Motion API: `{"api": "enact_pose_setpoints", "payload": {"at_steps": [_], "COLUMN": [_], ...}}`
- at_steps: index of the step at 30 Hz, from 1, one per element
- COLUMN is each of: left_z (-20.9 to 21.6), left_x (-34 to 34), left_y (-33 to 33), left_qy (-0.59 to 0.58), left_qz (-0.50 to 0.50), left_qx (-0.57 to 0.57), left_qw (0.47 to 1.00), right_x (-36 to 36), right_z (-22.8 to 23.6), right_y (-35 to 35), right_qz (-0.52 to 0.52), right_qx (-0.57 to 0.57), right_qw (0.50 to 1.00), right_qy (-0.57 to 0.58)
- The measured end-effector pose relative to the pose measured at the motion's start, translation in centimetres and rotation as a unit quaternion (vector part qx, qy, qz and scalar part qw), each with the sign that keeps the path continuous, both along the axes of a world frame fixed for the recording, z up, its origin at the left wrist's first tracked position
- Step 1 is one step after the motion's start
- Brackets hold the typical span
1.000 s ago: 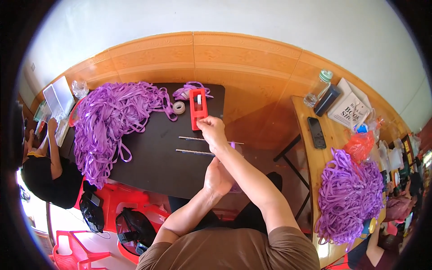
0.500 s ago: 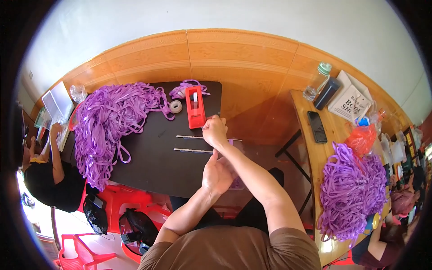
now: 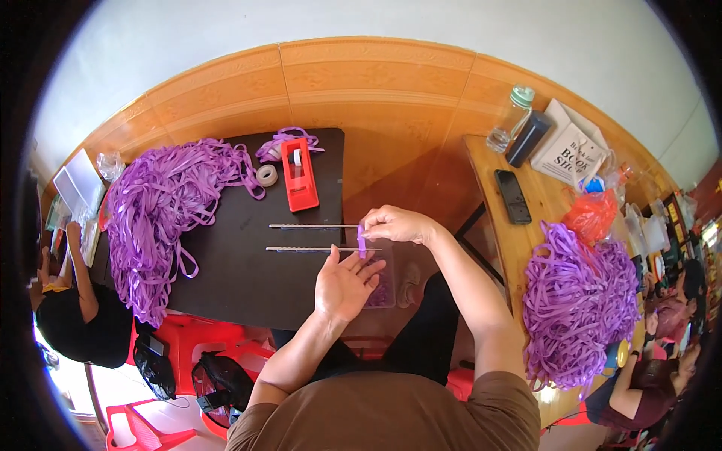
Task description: The person is tying and looping purple fabric strips onto metal rods to create textile components or decorations.
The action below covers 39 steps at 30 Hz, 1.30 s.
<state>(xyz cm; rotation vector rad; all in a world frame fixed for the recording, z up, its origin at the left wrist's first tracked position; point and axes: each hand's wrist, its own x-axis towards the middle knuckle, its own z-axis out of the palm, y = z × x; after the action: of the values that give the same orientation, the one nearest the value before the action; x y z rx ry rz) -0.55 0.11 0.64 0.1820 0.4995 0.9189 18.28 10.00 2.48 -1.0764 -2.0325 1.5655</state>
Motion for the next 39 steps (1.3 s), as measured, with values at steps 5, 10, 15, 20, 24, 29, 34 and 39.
{"api": "enact_pose_setpoints", "payload": {"at_steps": [5,10,15,20,24,29,34,39], "left_z": [-0.2,-0.2,-0.1,-0.1,0.2,0.4,-0.2,-0.5], "left_x": [0.1,0.0,0.1,0.2,0.0,0.2,0.1,0.1], "left_y": [-0.1,-0.1,-0.1,0.0,-0.1,0.1,0.1,0.0], "left_qy": [-0.003,0.000,0.002,0.012,0.001,-0.007,-0.027,-0.024], "left_qz": [-0.004,-0.004,-0.006,0.000,0.000,-0.001,-0.006,-0.003], "left_qx": [0.009,0.014,0.015,0.001,0.005,-0.015,-0.009,-0.019], "left_qw": [1.000,1.000,1.000,1.000,1.000,1.000,1.000,1.000], "right_x": [-0.3,-0.5,-0.5,-2.4,-4.7,-5.6,-6.0,-6.3], "right_z": [-0.9,-1.4,-2.4,-0.8,1.9,2.5,0.7,0.5], "right_y": [0.2,0.3,0.8,0.0,-2.0,-3.1,-4.6,-5.3], "right_qz": [-0.001,-0.012,-0.015,-0.091,-0.165,-0.179,-0.253,-0.270], "right_qx": [0.013,0.026,0.096,0.087,0.182,0.199,0.338,0.342], "right_qw": [1.000,1.000,0.994,0.980,0.909,0.865,0.810,0.800], "right_qy": [0.014,-0.003,-0.039,-0.153,-0.338,-0.425,-0.407,-0.413]}}
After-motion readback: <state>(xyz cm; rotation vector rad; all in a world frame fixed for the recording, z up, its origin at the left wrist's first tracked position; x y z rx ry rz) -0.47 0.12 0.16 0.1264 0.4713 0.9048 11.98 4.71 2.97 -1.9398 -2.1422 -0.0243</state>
